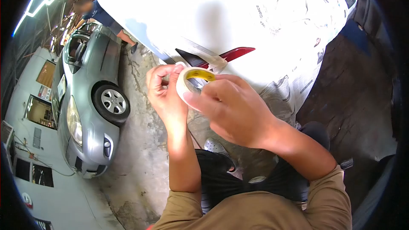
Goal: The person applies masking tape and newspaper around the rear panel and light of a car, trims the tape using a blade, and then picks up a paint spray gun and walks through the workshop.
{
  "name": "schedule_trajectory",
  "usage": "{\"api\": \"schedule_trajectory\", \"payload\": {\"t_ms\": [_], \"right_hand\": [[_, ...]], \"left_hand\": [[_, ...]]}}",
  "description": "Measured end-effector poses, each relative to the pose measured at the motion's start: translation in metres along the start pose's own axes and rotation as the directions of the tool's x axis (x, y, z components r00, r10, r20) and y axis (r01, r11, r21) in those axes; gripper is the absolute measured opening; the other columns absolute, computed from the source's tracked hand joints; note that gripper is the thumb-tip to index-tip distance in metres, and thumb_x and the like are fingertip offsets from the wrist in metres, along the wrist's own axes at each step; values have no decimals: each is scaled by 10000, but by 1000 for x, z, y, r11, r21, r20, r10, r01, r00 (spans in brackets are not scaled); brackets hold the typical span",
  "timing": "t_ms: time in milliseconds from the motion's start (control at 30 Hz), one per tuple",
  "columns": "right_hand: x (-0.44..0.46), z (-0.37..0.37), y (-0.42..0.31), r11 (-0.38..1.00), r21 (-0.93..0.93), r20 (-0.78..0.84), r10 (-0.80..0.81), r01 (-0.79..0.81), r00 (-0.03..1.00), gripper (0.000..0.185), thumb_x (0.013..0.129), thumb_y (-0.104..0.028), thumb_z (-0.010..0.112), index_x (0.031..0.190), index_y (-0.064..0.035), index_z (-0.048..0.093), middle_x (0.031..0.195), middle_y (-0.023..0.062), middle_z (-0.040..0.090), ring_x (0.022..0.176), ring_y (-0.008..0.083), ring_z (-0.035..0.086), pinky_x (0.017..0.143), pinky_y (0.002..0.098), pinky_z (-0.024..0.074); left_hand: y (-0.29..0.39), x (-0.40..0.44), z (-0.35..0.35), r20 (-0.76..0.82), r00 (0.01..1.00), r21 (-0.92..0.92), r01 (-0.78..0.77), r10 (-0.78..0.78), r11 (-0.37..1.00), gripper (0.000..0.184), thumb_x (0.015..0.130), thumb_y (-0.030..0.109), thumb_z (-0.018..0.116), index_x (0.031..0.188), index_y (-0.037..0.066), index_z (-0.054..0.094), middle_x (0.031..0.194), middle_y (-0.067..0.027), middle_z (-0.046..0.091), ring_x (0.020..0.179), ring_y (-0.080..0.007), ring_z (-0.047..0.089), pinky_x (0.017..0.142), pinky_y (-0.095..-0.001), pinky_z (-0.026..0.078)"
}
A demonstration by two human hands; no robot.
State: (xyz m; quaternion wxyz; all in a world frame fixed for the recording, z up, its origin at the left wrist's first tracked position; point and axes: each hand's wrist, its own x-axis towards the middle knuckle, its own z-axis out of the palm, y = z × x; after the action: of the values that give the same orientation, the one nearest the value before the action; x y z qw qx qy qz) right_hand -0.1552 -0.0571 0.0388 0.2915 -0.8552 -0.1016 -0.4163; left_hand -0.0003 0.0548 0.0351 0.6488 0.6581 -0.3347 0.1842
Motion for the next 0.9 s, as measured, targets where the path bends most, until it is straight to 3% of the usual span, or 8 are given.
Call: {"api": "schedule_trajectory", "payload": {"t_ms": [33, 100, 133, 233, 400, 500, 633, 900], "right_hand": [[0, 3, -1, 998, -41, -5, -40, 40, 999, 542, 851, -26, 636, 1382, -95, 557, 1047, 128, 579, 913, 314, 633, 768, 387, 563], [-3, 4, -1, 984, -79, 44, 163, -159, 986, 393, 924, -110, 578, 1316, -86, 574, 1049, 167, 599, 924, 349, 673, 724, 455, 558], [-5, 5, 8, 946, -257, 118, 232, -196, 965, 469, 904, -100, 589, 1373, -110, 565, 1094, 187, 591, 874, 330, 688, 671, 428, 575], [-13, 10, 23, 896, -409, 212, 276, -171, 937, 538, 896, -71, 584, 1430, -123, 536, 1190, 222, 583, 778, 311, 696, 624, 422, 580], [-11, 18, 31, 883, -405, 85, 292, -235, 953, 558, 870, -38, 584, 1421, -119, 557, 1226, 233, 612, 699, 294, 693, 606, 412, 572], [-11, 27, 41, 885, -388, 5, 281, -258, 960, 549, 866, -45, 590, 1409, -126, 577, 1205, 225, 632, 682, 292, 691, 596, 402, 567], [-9, 33, 45, 889, -385, -74, 238, -248, 968, 532, 877, -68, 591, 1406, -122, 586, 1163, 215, 644, 665, 296, 690, 591, 399, 565], [-2, 33, 42, 892, -360, -63, 269, -273, 961, 489, 904, -85, 567, 1392, -93, 588, 1051, 224, 642, 679, 310, 699, 593, 400, 567]], "left_hand": [[-5, 3, -3, -32, 998, 0, -46, 46, 999, 60, 894, 80, 778, 915, 75, 723, 995, -21, 635, 932, -134, 569, 739, -280, 431], [0, 9, -8, -47, 958, 358, -249, 284, 900, 64, 933, 69, 749, 925, 43, 691, 1010, -19, 607, 869, -107, 596, 748, -253, 502], [6, 12, -7, -97, 961, 425, -194, 257, 884, 81, 911, 112, 780, 905, 62, 717, 1010, -33, 615, 925, -134, 577, 787, -279, 467], [2, 21, -7, -2, 908, 621, -328, 419, 712, 90, 879, 143, 806, 882, 86, 736, 1008, -40, 615, 966, -172, 549, 825, -310, 420], [1, 25, 10, -16, 877, 591, -380, 481, 711, 81, 826, 143, 834, 879, 124, 775, 914, -17, 539, 1015, -221, 488, 940, -371, 359], [-4, 27, 14, 48, 874, 656, -392, 483, 645, 108, 823, 136, 843, 906, 169, 783, 989, -27, 502, 1058, -240, 434, 911, -395, 377], [-4, 27, 23, -13, 849, 670, -385, 528, 635, 72, 833, 162, 828, 883, 149, 778, 931, 0, 548, 1025, -211, 493, 966, -388, 345], [-8, 32, 20, 22, 828, 711, -407, 560, 574, 65, 859, 153, 800, 887, 168, 744, 956, -14, 518, 1030, -223, 471, 930, -406, 336]]}}
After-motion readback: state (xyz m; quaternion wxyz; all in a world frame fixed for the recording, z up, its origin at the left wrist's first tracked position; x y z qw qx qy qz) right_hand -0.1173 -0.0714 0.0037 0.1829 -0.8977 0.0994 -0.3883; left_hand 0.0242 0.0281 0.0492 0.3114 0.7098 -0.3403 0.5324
